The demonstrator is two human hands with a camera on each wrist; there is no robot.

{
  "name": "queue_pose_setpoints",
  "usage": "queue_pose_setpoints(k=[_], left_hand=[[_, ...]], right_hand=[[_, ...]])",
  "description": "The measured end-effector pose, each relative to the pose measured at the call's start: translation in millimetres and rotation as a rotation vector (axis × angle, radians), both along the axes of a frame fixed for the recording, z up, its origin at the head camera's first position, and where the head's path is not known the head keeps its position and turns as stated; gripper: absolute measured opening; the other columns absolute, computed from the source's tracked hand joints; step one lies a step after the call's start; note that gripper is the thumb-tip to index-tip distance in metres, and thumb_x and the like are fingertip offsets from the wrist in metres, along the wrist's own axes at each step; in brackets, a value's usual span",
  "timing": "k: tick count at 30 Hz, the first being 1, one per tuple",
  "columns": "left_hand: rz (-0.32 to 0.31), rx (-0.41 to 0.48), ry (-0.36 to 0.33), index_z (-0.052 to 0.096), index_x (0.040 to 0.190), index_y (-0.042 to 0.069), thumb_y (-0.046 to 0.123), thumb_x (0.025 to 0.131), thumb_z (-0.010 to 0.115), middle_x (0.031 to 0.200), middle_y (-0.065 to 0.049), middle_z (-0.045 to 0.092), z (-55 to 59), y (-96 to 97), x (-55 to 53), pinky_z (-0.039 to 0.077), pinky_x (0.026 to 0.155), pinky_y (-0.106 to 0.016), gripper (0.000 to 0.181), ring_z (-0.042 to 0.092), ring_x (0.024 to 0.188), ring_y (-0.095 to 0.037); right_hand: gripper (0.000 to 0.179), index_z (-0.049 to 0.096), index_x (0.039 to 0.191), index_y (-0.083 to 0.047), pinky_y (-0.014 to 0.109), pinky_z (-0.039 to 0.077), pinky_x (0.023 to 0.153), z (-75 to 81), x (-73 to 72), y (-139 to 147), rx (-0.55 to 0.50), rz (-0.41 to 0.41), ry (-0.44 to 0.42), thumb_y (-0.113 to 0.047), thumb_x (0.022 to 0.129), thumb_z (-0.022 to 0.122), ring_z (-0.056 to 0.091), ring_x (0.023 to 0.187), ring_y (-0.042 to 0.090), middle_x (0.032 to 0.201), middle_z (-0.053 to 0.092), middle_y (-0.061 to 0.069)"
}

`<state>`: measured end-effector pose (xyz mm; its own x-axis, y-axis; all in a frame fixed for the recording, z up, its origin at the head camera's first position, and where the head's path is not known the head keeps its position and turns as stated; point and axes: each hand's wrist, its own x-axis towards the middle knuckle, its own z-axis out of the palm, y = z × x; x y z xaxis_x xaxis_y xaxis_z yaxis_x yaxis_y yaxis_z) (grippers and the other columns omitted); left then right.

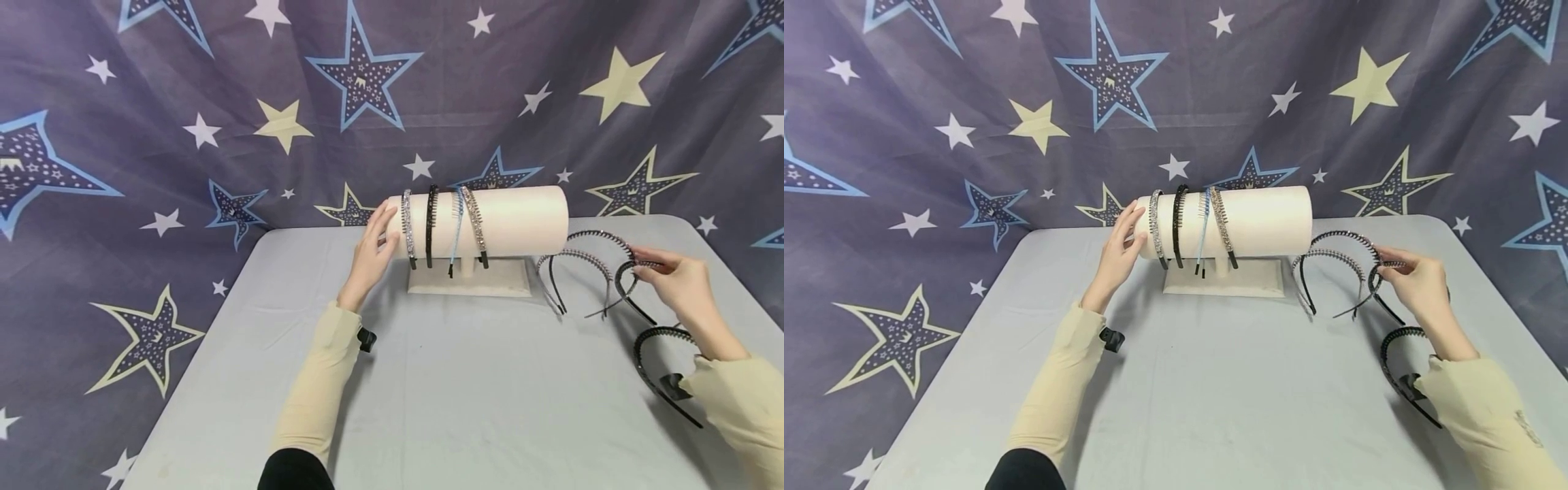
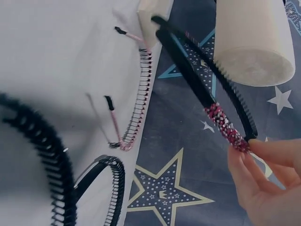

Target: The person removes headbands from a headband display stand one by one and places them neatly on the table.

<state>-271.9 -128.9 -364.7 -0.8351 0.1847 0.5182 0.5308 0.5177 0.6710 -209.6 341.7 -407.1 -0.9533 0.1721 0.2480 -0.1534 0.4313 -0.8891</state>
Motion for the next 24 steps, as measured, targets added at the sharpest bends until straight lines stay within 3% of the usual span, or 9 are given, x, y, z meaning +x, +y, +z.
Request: queue_pose_setpoints(k=[3, 8, 13, 24], left_hand=[[-0.002, 0.005, -0.005, 0.040, 0.133, 0.016, 0.018, 0.090, 0.047, 0.144, 0.002, 0.025, -0.3, 0.2, 0.1, 0.046, 0.090, -0.029, 0.043, 0.039, 0.121, -0.017], [0.000, 0.007, -0.011, 0.040, 0.133, 0.016, 0.017, 0.090, 0.047, 0.144, 0.003, 0.025, -0.6, 0.6, 0.0, 0.046, 0.090, -0.029, 0.044, 0.039, 0.121, -0.017], [0.001, 0.010, -0.007, 0.040, 0.133, 0.016, 0.018, 0.090, 0.047, 0.144, 0.003, 0.025, 0.1, 0.9, 0.6, 0.046, 0.090, -0.030, 0.043, 0.039, 0.121, -0.017], [-0.002, 0.011, -0.016, 0.039, 0.134, 0.016, 0.019, 0.091, 0.046, 0.144, 0.004, 0.024, -0.2, 0.3, -0.1, 0.046, 0.090, -0.030, 0.044, 0.039, 0.121, -0.018]], right_hand=[[0.032, 0.064, 0.110, -0.025, 0.003, 0.036, 0.056, 6.5, 10.9, -4, 0.122, 0.047, -0.020, -0.013, 0.081, 0.063, 0.055, 0.062, -0.013, 0.080, 0.057, -0.035], [0.033, 0.063, 0.103, -0.034, 0.002, 0.033, 0.059, 20.4, 29.2, -13, 0.157, 0.107, -0.099, -0.008, 0.083, 0.058, 0.054, 0.062, -0.014, 0.075, 0.052, -0.040], [0.037, 0.060, 0.099, -0.041, 0.007, 0.035, 0.056, 20.4, 38.3, -14, 0.249, 0.142, -0.129, -0.008, 0.083, 0.058, 0.050, 0.065, -0.016, 0.078, 0.047, -0.044], [0.050, 0.061, 0.096, -0.041, 0.011, 0.045, 0.049, 3.9, 49.2, -9, 0.182, 0.295, -0.091, 0.006, 0.079, 0.056, 0.055, 0.064, -0.008, 0.086, 0.052, -0.036]])
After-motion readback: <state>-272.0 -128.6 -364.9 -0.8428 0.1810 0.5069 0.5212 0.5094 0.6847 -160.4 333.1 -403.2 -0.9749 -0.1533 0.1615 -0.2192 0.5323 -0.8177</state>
